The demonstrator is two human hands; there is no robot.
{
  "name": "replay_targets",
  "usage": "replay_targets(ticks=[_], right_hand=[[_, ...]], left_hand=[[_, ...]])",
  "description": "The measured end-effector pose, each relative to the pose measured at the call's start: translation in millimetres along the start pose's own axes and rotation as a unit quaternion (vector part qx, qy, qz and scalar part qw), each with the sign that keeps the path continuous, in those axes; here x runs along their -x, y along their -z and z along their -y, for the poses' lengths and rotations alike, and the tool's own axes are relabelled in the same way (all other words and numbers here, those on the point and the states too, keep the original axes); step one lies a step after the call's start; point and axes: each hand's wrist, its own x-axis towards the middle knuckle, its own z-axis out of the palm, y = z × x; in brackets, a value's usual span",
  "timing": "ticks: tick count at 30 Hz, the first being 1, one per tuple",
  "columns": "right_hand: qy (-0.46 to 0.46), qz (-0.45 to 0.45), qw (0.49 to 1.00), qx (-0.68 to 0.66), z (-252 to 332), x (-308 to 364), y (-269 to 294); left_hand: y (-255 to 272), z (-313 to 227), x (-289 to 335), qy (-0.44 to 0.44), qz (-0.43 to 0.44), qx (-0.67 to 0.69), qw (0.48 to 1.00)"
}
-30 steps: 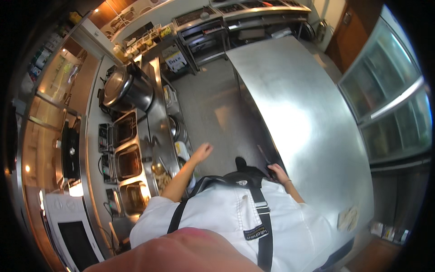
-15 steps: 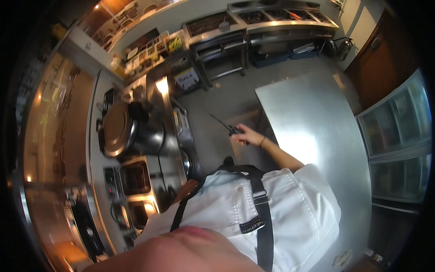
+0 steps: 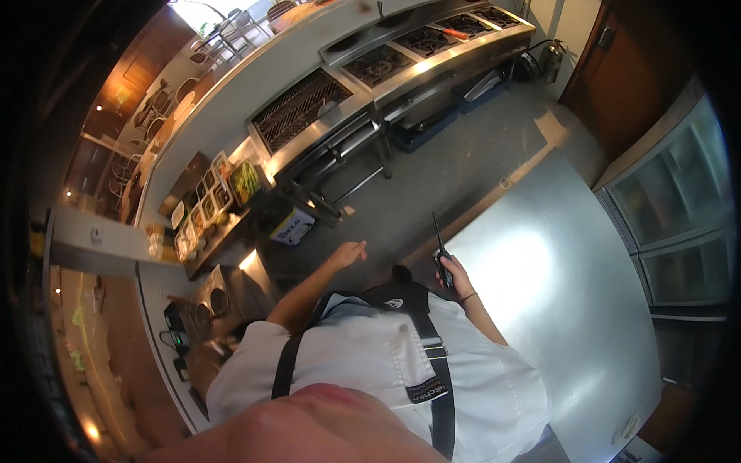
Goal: The person assembles a food order by transferring cooked fries from a pan into a paper tray, placing a grilled sandwich beside them, and adding seasoning from shakers. The person then closes the tray and moves to the sink to wash the pan.
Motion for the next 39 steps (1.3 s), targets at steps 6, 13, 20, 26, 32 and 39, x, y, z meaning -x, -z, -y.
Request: replay_targets(ticks=[6, 13, 20, 26, 32, 39], right_hand=[[0.133, 0.076, 0.988, -0.007, 167, -150, -47], [0.232, 0.194, 0.952, 0.05, 344, -287, -90], [0.113, -0.016, 0.978, -0.174, 321, -344, -39], [0.121, -0.244, 0.852, -0.448, 280, -311, 54], [0.257, -0.227, 0.798, -0.495, 371, -362, 188], [0.279, -0.123, 0.834, -0.46, 590, -469, 316]], left_hand=[[86, -7, -128, 0.077, 0.085, 0.003, 0.993], [148, -42, -319, -0.092, 0.21, -0.163, 0.96], [166, -205, -569, -0.156, 0.181, -0.244, 0.94], [131, -338, -708, -0.19, 0.154, -0.291, 0.925], [122, -408, -842, -0.226, 0.161, -0.232, 0.932], [181, -428, -999, -0.017, 0.025, 0.003, 1.0]])
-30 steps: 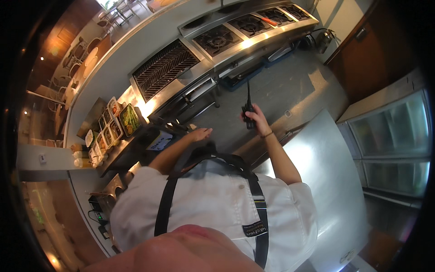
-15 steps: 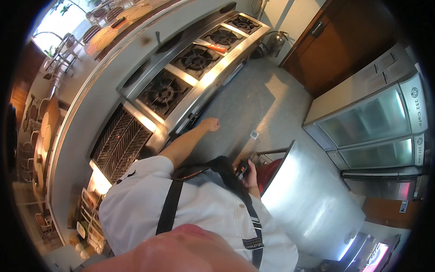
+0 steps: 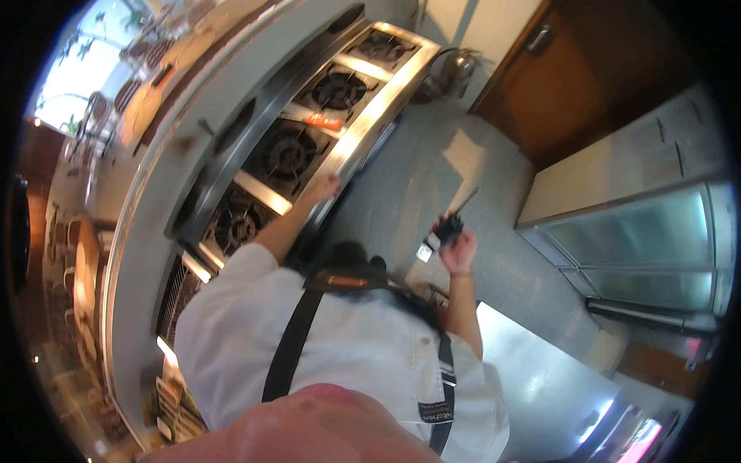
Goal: The person assembles a food order by transferring cooked fries from a pan into a paper tray, placing a grilled sandwich beside them, and adding seasoning from shakers. The person then closes the tray and moves to the sink to wash the pan.
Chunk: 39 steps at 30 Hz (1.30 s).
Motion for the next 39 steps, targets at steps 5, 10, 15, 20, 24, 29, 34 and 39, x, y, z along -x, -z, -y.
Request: replay_targets(ticks=[5, 10, 15, 20, 24, 29, 34, 39], right_hand=[[-0.098, 0.128, 0.985, 0.057, 57, -154, -88], [-0.08, 0.089, 0.976, 0.182, 100, -307, -145], [-0.077, 0.054, 0.95, 0.299, 130, -443, -203], [0.05, 0.151, 0.893, 0.42, 182, -611, -291], [0.254, 0.163, 0.759, 0.577, 233, -804, -399], [0.487, 0.197, 0.604, 0.599, 274, -1059, -552], [0.55, 0.088, 0.467, 0.687, 279, -1248, -624], [0.406, 0.137, 0.517, 0.741, 268, -1334, -618]], left_hand=[[73, -16, -88, 0.08, -0.111, 0.108, 0.985], [110, -71, -144, 0.104, -0.234, -0.065, 0.964], [105, -127, -176, 0.171, -0.206, -0.123, 0.955], [95, -131, -199, 0.288, -0.266, -0.105, 0.914], [78, -126, -203, 0.297, -0.363, -0.075, 0.88], [37, -150, -199, 0.215, -0.557, 0.068, 0.799], [-18, -200, -210, 0.259, -0.7, 0.18, 0.641], [-69, -258, -233, 0.256, -0.712, 0.302, 0.58]])
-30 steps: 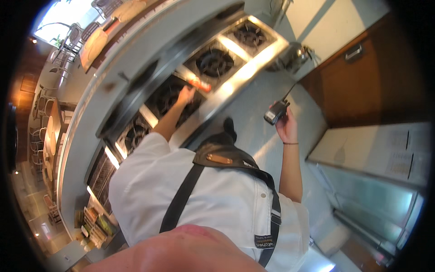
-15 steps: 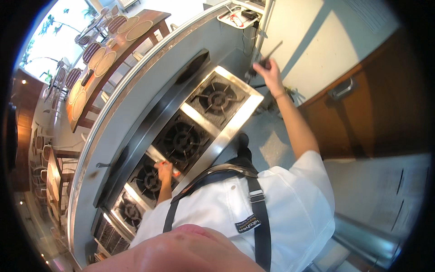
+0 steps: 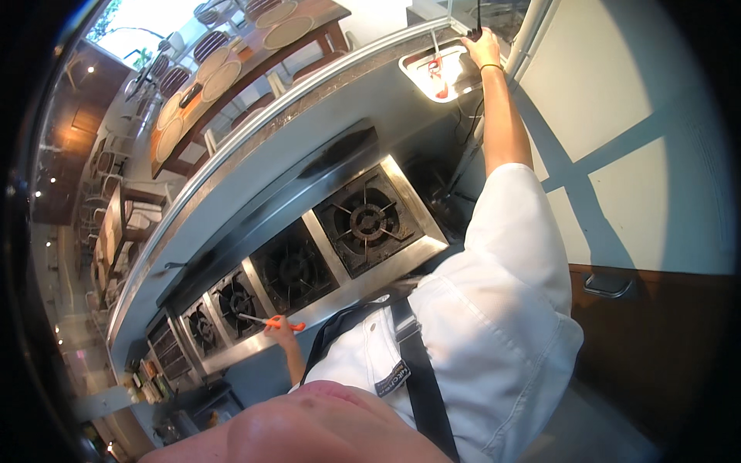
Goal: The person assembles a food order by transferring cooked fries from a pan into a paper tray, placing a grilled sandwich beside them, and adding seasoning from shakers. The person then closes the tray and moves to the sink to wash the pan.
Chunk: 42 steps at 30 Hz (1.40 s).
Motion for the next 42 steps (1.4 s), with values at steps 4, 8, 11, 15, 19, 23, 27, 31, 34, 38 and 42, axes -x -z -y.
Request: replay_targets(ticks=[4, 8, 11, 15, 19, 23, 27, 31, 34, 38, 42], right_hand=[[-0.003, -0.029, 0.997, -0.071, -12, 13, -18], [0.001, -0.083, 0.982, -0.167, -11, 30, -22], [-0.012, -0.108, 0.974, -0.196, -10, 32, -21], [-0.026, -0.113, 0.983, -0.145, -4, 24, -17], [-0.05, -0.082, 0.991, -0.092, 9, 11, -13], [-0.071, -0.053, 0.995, -0.051, 18, 4, -12], [-0.041, -0.081, 0.996, -0.012, 16, 13, -20], [-0.05, -0.106, 0.993, -0.028, 11, 22, -27], [-0.012, -0.128, 0.991, -0.036, 16, 23, -15], [0.083, -0.221, 0.964, -0.119, 56, 82, 23], [0.123, 0.273, 0.871, -0.389, 119, 280, 55]], left_hand=[[-18, -5, 51, -0.01, 0.026, 0.041, 0.999], [-47, -11, 88, 0.004, 0.047, 0.118, 0.992], [-70, -19, 112, 0.01, 0.058, 0.104, 0.993], [-84, -32, 137, 0.015, 0.072, 0.08, 0.994], [-88, -41, 146, -0.001, 0.095, 0.081, 0.992], [-83, -38, 150, -0.003, 0.086, 0.055, 0.995], [-76, -27, 160, -0.016, 0.073, 0.074, 0.994], [-76, -13, 173, 0.017, 0.057, 0.093, 0.994], [-78, -8, 184, 0.014, 0.049, 0.093, 0.994], [-89, -24, 200, 0.05, 0.069, 0.123, 0.989], [-133, -81, 216, 0.048, 0.188, 0.133, 0.972]])
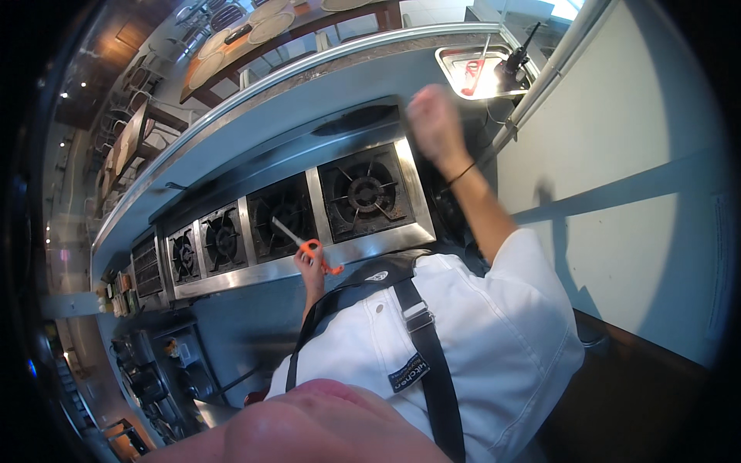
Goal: The person assembles a food order by transferring cooked fries from a pan into a paper tray, placing a grilled sandwich beside them, and adding seasoning from shakers. The person then closes the tray and moves to the sink to wash the pan.
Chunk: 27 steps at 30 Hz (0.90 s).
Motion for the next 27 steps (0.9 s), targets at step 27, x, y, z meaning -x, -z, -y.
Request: replay_targets(ticks=[27], right_hand=[[-0.222, -0.108, 0.788, 0.564, -83, -119, 28]], left_hand=[[84, 11, 28, -0.022, 0.092, -0.039, 0.995]])
